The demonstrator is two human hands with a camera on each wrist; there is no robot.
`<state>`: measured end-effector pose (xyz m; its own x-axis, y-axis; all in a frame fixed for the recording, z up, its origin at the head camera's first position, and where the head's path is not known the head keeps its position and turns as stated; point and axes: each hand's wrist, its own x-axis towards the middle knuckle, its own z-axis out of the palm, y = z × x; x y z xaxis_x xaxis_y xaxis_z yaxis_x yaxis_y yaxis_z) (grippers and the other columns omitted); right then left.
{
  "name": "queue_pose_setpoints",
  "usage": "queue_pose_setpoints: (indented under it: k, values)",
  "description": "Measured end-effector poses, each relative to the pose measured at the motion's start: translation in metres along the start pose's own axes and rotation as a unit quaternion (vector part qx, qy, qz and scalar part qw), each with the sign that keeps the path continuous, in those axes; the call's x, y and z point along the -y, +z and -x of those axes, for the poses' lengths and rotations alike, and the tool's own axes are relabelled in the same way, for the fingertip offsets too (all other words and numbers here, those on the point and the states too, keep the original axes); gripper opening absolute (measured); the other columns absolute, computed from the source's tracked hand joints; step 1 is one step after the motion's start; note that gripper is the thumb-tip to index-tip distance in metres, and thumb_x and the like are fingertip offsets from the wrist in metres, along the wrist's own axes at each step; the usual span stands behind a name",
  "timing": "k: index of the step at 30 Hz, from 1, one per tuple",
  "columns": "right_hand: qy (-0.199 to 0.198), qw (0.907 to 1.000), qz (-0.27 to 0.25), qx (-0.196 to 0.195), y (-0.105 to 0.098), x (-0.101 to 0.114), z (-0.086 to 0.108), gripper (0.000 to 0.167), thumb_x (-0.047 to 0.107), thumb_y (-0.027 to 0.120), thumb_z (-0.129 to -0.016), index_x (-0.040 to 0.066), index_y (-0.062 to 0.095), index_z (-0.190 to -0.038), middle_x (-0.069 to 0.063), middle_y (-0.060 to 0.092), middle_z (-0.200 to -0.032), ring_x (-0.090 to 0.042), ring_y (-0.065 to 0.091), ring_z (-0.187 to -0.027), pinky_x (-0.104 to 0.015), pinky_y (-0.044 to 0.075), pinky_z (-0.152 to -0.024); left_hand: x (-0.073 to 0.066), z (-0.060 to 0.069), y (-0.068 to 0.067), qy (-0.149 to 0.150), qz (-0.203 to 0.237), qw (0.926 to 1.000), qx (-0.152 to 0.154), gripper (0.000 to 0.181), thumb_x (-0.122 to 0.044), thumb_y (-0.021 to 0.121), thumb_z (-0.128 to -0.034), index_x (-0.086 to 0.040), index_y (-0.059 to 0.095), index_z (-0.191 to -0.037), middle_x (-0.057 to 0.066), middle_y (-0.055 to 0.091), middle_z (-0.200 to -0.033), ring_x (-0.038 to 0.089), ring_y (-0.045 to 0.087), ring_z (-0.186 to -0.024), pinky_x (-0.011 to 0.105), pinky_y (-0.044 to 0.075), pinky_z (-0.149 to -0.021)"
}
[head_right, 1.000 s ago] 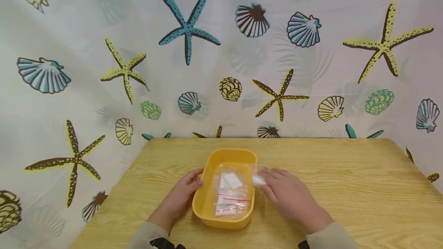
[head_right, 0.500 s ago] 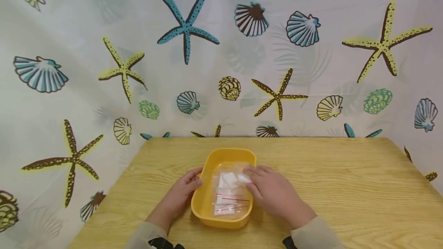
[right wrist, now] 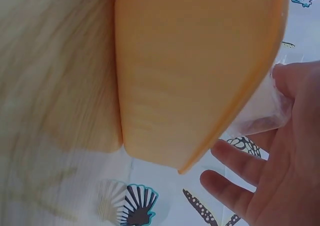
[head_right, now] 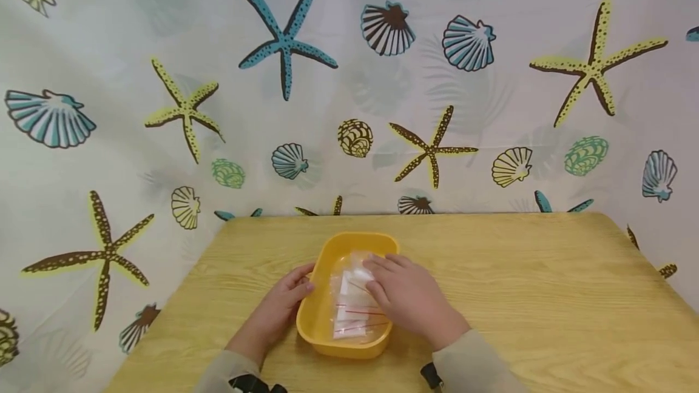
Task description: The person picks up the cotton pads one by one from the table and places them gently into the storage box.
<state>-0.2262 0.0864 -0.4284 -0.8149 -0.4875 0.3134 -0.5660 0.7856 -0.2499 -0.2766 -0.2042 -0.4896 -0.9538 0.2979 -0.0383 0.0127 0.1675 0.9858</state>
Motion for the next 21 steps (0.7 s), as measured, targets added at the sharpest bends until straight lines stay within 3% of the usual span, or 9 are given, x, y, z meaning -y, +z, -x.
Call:
queue_pose_setpoints:
  k: [5,8,12,16,21]
  values:
    - [-0.013,0.9997,0.018,0.011,0.004,0.004,-0.015,0.046,0.036,0.044,-0.108,0.011,0.059,-0.143,-0.005,0.054,-0.148,-0.032,0.046,-0.138,-0.047,0.032,-0.115,-0.002,-0.004,-0.002,-0.002,-0.01,1.0,0.002,0.052,-0.025,0.06,-0.1024,-0.012,0.046,-0.151,0.018,0.057,-0.113,0.025,0.059,-0.097,0.032,0.051,-0.085]
    - [-0.019,0.9989,0.042,-0.004,0.007,0.004,-0.021,0.043,0.035,0.046,-0.107,0.011,0.063,-0.139,-0.005,0.057,-0.144,-0.034,0.048,-0.136,-0.049,0.035,-0.112,-0.001,-0.006,-0.001,0.002,-0.006,1.0,0.003,0.052,-0.026,0.059,-0.1027,-0.012,0.046,-0.151,0.017,0.056,-0.114,0.025,0.058,-0.098,0.031,0.051,-0.086]
    - [-0.002,0.9973,0.064,-0.036,0.012,0.004,-0.024,0.041,0.036,0.048,-0.106,0.014,0.066,-0.136,-0.003,0.061,-0.14,-0.034,0.049,-0.134,-0.052,0.04,-0.108,0.001,-0.005,0.0,0.0,-0.001,1.0,0.006,0.053,-0.026,0.06,-0.1026,-0.011,0.045,-0.151,0.017,0.055,-0.113,0.024,0.057,-0.097,0.031,0.051,-0.084]
    - [0.017,0.9974,0.055,-0.043,0.019,0.004,-0.025,0.043,0.039,0.047,-0.106,0.017,0.064,-0.138,-0.002,0.059,-0.142,-0.034,0.046,-0.137,-0.055,0.041,-0.106,0.003,-0.001,-0.001,-0.019,0.01,0.9997,0.006,0.054,-0.025,0.06,-0.1024,-0.011,0.044,-0.152,0.017,0.055,-0.114,0.024,0.059,-0.096,0.032,0.052,-0.083]
    - [0.033,0.997,0.047,-0.052,0.019,0.006,-0.026,0.046,0.043,0.046,-0.106,0.019,0.062,-0.141,0.0,0.057,-0.144,-0.032,0.042,-0.14,-0.056,0.038,-0.108,0.003,-0.002,-0.003,-0.018,0.011,0.9997,0.01,0.055,-0.029,0.06,-0.1024,-0.013,0.044,-0.152,0.018,0.055,-0.116,0.025,0.058,-0.099,0.032,0.052,-0.085]
